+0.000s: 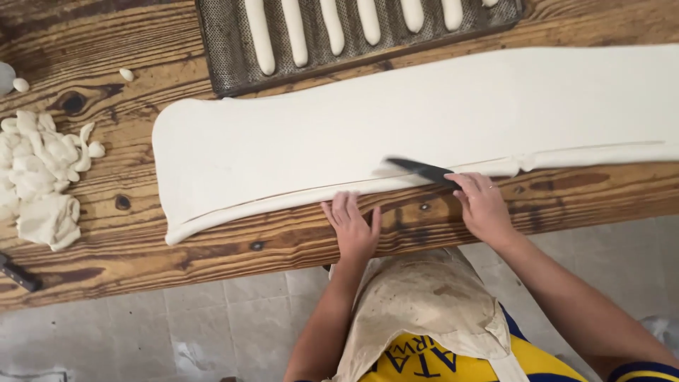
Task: Cutting strips from a large sheet of dough and rolling them into ropes before placing them on a baking tray.
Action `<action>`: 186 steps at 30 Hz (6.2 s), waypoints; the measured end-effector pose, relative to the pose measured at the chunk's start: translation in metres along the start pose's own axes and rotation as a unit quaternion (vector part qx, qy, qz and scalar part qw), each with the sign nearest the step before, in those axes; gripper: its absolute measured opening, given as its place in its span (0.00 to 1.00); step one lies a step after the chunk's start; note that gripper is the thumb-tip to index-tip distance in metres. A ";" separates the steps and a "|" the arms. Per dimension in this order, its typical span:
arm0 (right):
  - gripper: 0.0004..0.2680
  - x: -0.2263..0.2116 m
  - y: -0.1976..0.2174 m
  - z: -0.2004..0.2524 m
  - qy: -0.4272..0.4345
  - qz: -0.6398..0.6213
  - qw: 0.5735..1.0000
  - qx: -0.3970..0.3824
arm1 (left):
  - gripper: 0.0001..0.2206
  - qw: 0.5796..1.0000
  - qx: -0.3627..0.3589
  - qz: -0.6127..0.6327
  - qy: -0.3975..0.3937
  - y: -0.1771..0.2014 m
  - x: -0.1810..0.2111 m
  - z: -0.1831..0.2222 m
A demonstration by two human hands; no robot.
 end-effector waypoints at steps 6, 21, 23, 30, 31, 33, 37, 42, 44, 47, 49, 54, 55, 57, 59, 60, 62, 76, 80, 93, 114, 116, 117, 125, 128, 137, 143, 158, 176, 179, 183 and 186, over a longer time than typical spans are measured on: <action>0.20 -0.183 0.013 0.007 -0.196 -0.269 0.937 -0.104 | 0.12 0.911 -0.247 0.274 -0.186 0.040 -0.088 0.049; 0.31 -0.383 0.009 -0.048 -0.290 -0.155 0.896 -0.298 | 0.07 0.876 -0.318 0.352 -0.081 0.186 -0.279 0.105; 0.28 -0.391 0.014 -0.039 -0.261 -0.117 0.898 -0.335 | 0.08 0.851 -0.350 0.392 0.003 0.198 -0.292 0.108; 0.28 -0.398 0.015 0.003 -0.298 -0.134 0.883 -0.336 | 0.12 0.842 -0.313 0.414 0.144 0.227 -0.346 0.122; 0.26 -0.408 0.017 -0.002 -0.262 -0.131 0.905 -0.310 | 0.13 0.836 -0.316 0.413 0.174 0.229 -0.354 0.128; 0.24 -0.430 0.027 -0.028 -0.220 -0.127 0.924 -0.284 | 0.15 0.830 -0.315 0.411 0.208 0.225 -0.367 0.139; 0.11 -0.391 -0.048 -0.078 -0.045 -0.155 0.972 -0.173 | 0.13 0.861 -0.390 0.287 0.159 0.203 -0.387 0.159; 0.24 -0.341 -0.107 -0.118 0.266 0.045 0.963 0.006 | 0.16 0.842 -0.419 0.288 0.182 0.206 -0.385 0.168; 0.16 -0.338 -0.108 -0.123 0.239 0.026 0.970 0.043 | 0.16 0.806 -0.440 0.295 0.263 0.212 -0.383 0.173; 0.16 -0.337 -0.111 -0.124 0.242 0.020 0.969 0.033 | 0.18 0.798 -0.423 0.337 0.267 0.225 -0.376 0.168; 0.15 -0.338 -0.108 -0.126 0.248 0.023 0.968 0.024 | 0.17 0.804 -0.387 0.355 0.278 0.228 -0.366 0.156; 0.12 -0.319 -0.145 -0.128 0.198 0.022 0.978 0.060 | 0.16 0.829 -0.300 0.356 0.310 0.267 -0.319 0.073; 0.12 -0.318 -0.143 -0.127 0.178 0.014 0.983 0.044 | 0.17 0.856 -0.263 0.347 0.279 0.258 -0.317 0.063; 0.13 -0.329 -0.135 -0.119 0.160 0.012 0.987 0.031 | 0.17 0.880 -0.222 0.341 0.246 0.239 -0.316 0.051; 0.15 -0.347 -0.119 -0.114 0.064 -0.067 0.996 0.006 | 0.18 0.842 -0.120 0.484 0.206 0.217 -0.314 0.037; 0.15 -0.370 -0.092 -0.124 0.069 -0.059 0.996 0.013 | 0.18 0.841 -0.112 0.490 0.200 0.213 -0.309 0.018; 0.22 -0.420 -0.047 -0.125 0.026 -0.350 0.933 -0.078 | 0.21 0.760 -0.171 0.606 0.163 0.213 -0.294 0.004; 0.12 -0.308 -0.037 -0.088 -0.032 -0.207 0.959 -0.191 | 0.12 0.915 -0.047 0.129 0.379 0.236 -0.469 -0.125; 0.15 -0.270 -0.072 -0.052 0.073 -0.072 0.993 -0.061 | 0.14 0.930 -0.129 -0.030 0.344 0.243 -0.508 -0.135; 0.26 -0.310 -0.092 -0.083 0.063 0.179 0.965 -0.180 | 0.29 0.995 -0.067 -0.061 -0.041 0.170 -0.348 0.037; 0.16 -0.389 -0.027 -0.048 0.087 -0.022 0.953 -0.289 | 0.40 0.969 -0.156 0.036 -0.185 0.212 -0.391 0.015; 0.14 -0.434 0.017 -0.032 0.142 -0.084 0.934 -0.317 | 0.51 0.954 -0.211 0.042 -0.210 0.216 -0.361 0.031; 0.14 -0.437 0.032 -0.029 0.140 -0.086 0.934 -0.319 | 0.51 0.953 -0.214 0.043 -0.211 0.190 -0.369 0.041; 0.18 -0.383 0.054 -0.059 -0.078 -0.016 0.930 -0.358 | 0.07 0.949 -0.284 0.084 -0.110 0.246 -0.400 0.034; 0.23 -0.377 -0.015 -0.066 0.037 -0.019 0.942 -0.332 | 0.29 0.940 -0.333 -0.033 -0.063 0.212 -0.428 0.051; 0.30 -0.370 -0.130 -0.083 -0.023 0.097 0.994 -0.054 | 0.31 0.990 -0.118 -0.074 0.006 0.195 -0.388 0.036; 0.29 -0.404 -0.083 -0.155 -0.131 0.059 0.980 -0.138 | 0.31 0.975 -0.212 -0.057 0.029 0.172 -0.383 -0.034; 0.30 -0.375 -0.100 -0.124 -0.119 0.078 0.984 -0.110 | 0.38 0.967 -0.221 -0.105 0.070 0.187 -0.343 0.000; 0.30 -0.367 -0.139 -0.004 -0.066 0.090 0.964 -0.240 | 0.44 0.950 -0.271 -0.113 -0.105 0.181 -0.301 0.087; 0.30 -0.363 -0.120 -0.060 -0.087 0.085 0.978 -0.169 | 0.39 0.959 -0.243 -0.128 -0.062 0.167 -0.317 0.055; 0.33 -0.359 -0.086 -0.148 -0.143 0.092 0.975 -0.144 | 0.35 0.976 -0.114 -0.180 -0.038 0.148 -0.362 -0.031; 0.32 -0.340 -0.100 -0.129 -0.135 0.073 0.976 -0.153 | 0.37 0.984 -0.127 -0.126 -0.005 0.162 -0.380 -0.023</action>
Point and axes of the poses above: each hand's wrist, its own z-axis away from the middle knuckle, its own y-axis out of the back of the hand, x = y × z, the point moved 1 cm from there along -z, towards the middle knuckle, and after that the axes turned 9 degrees about -x, right-handed, at the moved point
